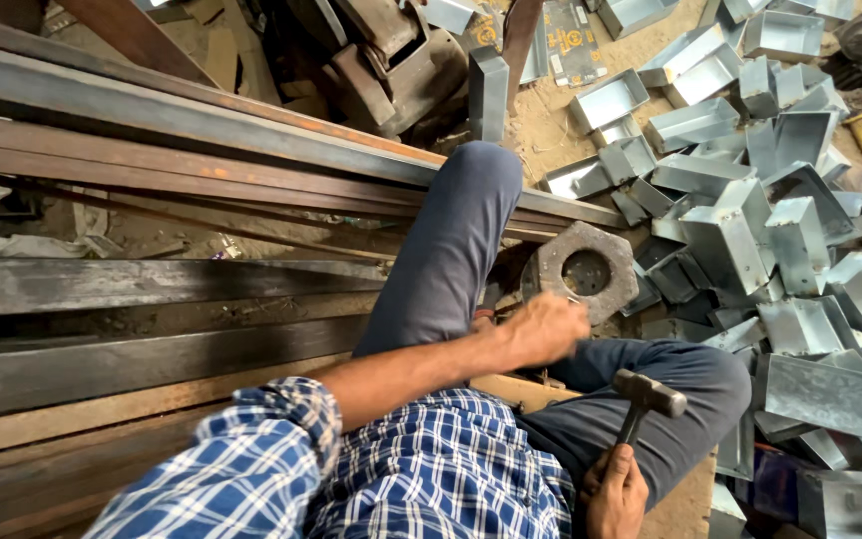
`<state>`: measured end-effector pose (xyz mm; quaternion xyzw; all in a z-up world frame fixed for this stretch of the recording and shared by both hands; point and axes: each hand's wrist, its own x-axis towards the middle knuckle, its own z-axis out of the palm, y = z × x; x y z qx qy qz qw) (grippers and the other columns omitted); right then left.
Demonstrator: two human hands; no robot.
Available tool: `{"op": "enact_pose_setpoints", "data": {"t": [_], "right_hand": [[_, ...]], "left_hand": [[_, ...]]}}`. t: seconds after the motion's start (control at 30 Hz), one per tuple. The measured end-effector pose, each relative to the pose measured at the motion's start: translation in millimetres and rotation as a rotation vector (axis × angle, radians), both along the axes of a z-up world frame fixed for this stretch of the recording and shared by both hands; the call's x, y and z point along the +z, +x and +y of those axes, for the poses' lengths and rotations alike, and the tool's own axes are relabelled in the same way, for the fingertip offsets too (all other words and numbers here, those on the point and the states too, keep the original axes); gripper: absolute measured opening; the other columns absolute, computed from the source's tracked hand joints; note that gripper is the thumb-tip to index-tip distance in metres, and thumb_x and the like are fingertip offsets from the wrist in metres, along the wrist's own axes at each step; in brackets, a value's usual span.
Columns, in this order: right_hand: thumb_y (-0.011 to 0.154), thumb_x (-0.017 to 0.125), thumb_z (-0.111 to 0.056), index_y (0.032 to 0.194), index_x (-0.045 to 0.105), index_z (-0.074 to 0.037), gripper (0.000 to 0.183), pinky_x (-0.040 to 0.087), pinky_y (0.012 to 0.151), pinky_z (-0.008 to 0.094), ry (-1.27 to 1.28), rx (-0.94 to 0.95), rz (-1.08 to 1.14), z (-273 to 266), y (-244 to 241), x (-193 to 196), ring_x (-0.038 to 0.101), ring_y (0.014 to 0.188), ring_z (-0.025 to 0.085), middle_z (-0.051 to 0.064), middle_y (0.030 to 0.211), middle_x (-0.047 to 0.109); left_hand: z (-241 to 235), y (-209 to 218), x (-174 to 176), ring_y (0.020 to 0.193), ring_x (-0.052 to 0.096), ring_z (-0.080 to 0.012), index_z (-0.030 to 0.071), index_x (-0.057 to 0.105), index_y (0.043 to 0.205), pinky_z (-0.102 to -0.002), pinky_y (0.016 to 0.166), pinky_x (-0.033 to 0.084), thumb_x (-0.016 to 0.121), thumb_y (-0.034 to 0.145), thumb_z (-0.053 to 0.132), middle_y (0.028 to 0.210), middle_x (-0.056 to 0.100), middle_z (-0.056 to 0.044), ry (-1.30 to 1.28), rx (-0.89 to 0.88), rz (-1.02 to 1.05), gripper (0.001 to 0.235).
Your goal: The person sits on the floor and uses a hammer and a punch to shape a hexagonal metal piece.
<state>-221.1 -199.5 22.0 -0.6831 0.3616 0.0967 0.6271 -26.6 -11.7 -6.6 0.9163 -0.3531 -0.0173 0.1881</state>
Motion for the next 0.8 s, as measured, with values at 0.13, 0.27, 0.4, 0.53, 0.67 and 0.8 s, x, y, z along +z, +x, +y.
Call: {"op": "enact_pose_setpoints", "data": {"t": [0.13, 0.27, 0.4, 0.53, 0.67, 0.8], "right_hand": [[0.108, 0.041, -0.049, 0.079, 0.045, -0.009, 0.05, 0.022, 0.035, 0.029, 0.052, -0.028, 0.006, 7.6, 4.5, 8.7, 0.029, 0.037, 0.011, 0.001, 0.051, 0.034], [0.108, 0.041, -0.045, 0.078, 0.046, -0.012, 0.045, 0.024, 0.036, 0.028, 0.041, -0.017, -0.001, 7.2, 3.4, 15.3, 0.031, 0.04, 0.009, -0.002, 0.054, 0.037], [0.108, 0.043, -0.043, 0.076, 0.046, -0.011, 0.045, 0.025, 0.037, 0.027, 0.067, -0.016, -0.014, 7.0, 0.4, 18.0, 0.032, 0.042, 0.008, -0.003, 0.055, 0.038], [0.108, 0.043, -0.044, 0.074, 0.047, -0.009, 0.049, 0.027, 0.037, 0.026, 0.055, 0.022, -0.088, 8.7, -1.7, 24.4, 0.034, 0.042, 0.008, -0.003, 0.055, 0.04], [0.108, 0.042, -0.046, 0.075, 0.046, -0.009, 0.049, 0.026, 0.038, 0.025, 0.053, -0.007, -0.06, 8.4, -2.0, 27.9, 0.033, 0.043, 0.007, -0.004, 0.056, 0.039], [0.107, 0.042, -0.047, 0.076, 0.046, -0.01, 0.048, 0.025, 0.037, 0.025, 0.076, -0.023, -0.03, 7.9, -0.1, 29.9, 0.032, 0.043, 0.007, -0.004, 0.057, 0.038]], "left_hand": [[33.4, -49.1, 1.6, 0.082, 0.074, -0.0366, 0.007, 0.073, 0.091, -0.047, 0.068, 0.059, 0.084, 0.061, 0.019, 0.089, 0.073, -0.016, 0.019, -0.306, 0.432, 0.034], [45.4, -74.0, -8.1, 0.087, 0.072, -0.0404, 0.007, 0.072, 0.096, -0.051, 0.073, 0.058, 0.076, 0.071, 0.013, 0.092, 0.073, -0.02, 0.005, -0.25, 0.475, 0.026], [45.7, -67.4, -20.2, 0.089, 0.07, -0.0428, 0.007, 0.071, 0.099, -0.053, 0.072, 0.055, 0.077, 0.068, 0.013, 0.092, 0.072, -0.02, -0.092, -0.31, 0.543, 0.033], [41.7, -61.5, -13.0, 0.094, 0.071, -0.0388, 0.006, 0.069, 0.101, -0.049, 0.075, 0.057, 0.076, 0.072, 0.013, 0.098, 0.071, -0.017, -0.048, -0.335, 0.546, 0.03], [39.3, -40.4, 26.9, 0.104, 0.069, -0.0338, 0.01, 0.069, 0.105, -0.047, 0.078, 0.053, 0.072, 0.079, 0.006, 0.106, 0.07, -0.011, -0.204, -0.08, 0.485, 0.026], [44.1, -16.4, 72.3, 0.11, 0.067, -0.0355, 0.005, 0.064, 0.114, -0.043, 0.09, 0.054, 0.073, 0.084, 0.002, 0.111, 0.068, -0.013, -0.543, -0.026, 0.418, 0.031]]}}
